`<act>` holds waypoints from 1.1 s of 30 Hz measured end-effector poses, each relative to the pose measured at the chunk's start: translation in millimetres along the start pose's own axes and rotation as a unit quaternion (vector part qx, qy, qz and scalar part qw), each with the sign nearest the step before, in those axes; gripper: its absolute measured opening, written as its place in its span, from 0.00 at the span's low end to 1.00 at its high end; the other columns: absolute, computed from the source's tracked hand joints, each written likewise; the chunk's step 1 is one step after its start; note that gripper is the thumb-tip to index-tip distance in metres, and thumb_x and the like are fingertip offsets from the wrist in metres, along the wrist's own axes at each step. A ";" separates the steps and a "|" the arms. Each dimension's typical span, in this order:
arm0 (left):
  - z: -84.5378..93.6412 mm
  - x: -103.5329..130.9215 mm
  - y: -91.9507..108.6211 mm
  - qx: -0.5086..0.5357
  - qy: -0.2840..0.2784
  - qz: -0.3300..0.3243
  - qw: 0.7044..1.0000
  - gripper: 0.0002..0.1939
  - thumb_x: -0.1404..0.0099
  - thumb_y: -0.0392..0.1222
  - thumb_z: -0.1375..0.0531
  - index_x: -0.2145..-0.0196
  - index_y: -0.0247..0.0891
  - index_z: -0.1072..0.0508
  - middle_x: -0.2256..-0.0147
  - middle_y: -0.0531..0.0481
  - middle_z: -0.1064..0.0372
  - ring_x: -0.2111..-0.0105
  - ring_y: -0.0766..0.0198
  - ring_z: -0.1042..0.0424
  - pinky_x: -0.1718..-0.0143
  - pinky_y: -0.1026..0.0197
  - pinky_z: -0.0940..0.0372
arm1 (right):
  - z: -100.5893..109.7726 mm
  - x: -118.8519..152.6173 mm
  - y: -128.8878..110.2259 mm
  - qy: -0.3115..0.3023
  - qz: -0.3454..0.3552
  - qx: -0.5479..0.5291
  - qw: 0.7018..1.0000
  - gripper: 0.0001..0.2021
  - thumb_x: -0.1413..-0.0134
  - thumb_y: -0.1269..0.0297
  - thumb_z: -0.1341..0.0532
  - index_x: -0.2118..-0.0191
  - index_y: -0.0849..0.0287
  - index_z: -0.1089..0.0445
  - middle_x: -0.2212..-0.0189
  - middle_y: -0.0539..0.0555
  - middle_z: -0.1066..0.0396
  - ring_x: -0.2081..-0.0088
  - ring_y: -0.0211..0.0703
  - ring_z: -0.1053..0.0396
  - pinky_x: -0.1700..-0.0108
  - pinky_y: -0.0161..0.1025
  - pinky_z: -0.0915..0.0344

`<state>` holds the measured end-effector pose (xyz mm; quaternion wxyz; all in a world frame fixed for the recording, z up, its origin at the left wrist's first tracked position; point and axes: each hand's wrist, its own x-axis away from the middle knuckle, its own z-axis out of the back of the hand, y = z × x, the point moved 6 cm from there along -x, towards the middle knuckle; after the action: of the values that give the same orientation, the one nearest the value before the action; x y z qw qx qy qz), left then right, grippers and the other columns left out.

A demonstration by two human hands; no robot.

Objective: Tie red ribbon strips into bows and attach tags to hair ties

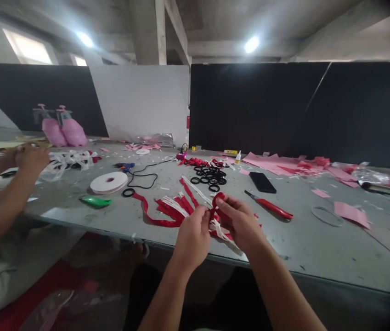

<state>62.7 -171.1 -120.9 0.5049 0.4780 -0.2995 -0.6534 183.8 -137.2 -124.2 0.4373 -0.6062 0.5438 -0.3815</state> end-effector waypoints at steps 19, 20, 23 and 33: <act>-22.6 12.2 -2.7 0.228 -0.035 0.043 0.972 0.20 0.33 0.55 0.46 0.74 0.36 0.31 0.83 0.58 0.50 0.83 0.70 0.52 0.81 0.66 0.54 | 23.9 12.0 -29.8 -0.054 0.106 0.141 0.983 0.14 0.49 0.54 0.34 0.73 0.60 0.30 0.80 0.47 0.38 0.77 0.34 0.43 0.75 0.34 0.47; -20.7 11.7 1.5 0.205 -0.013 0.029 0.978 0.20 0.34 0.54 0.45 0.75 0.36 0.30 0.83 0.56 0.46 0.82 0.70 0.49 0.80 0.66 0.51 | 24.1 12.8 -30.0 -0.057 0.104 0.138 0.983 0.14 0.48 0.54 0.34 0.73 0.60 0.30 0.79 0.47 0.38 0.77 0.34 0.43 0.74 0.34 0.47; -19.0 9.9 13.3 0.167 0.025 0.008 0.986 0.14 0.37 0.50 0.39 0.69 0.35 0.23 0.77 0.50 0.30 0.76 0.65 0.34 0.72 0.65 0.40 | 26.7 14.8 -30.9 -0.066 0.109 0.143 0.982 0.13 0.48 0.55 0.34 0.73 0.60 0.29 0.78 0.47 0.37 0.76 0.34 0.42 0.73 0.34 0.46; -60.1 -10.5 -6.0 0.313 0.065 0.086 0.944 0.14 0.42 0.50 0.35 0.68 0.33 0.20 0.85 0.56 0.39 0.84 0.72 0.44 0.83 0.68 0.49 | 59.0 32.6 -21.1 -0.052 0.091 0.027 0.994 0.21 0.42 0.50 0.39 0.47 0.53 0.33 0.76 0.47 0.35 0.78 0.34 0.42 0.76 0.32 0.43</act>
<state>116.5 -153.8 -144.6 0.4023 0.6262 -0.4952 -0.4481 249.9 -162.2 -124.0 0.5143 -0.5614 0.5625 -0.3224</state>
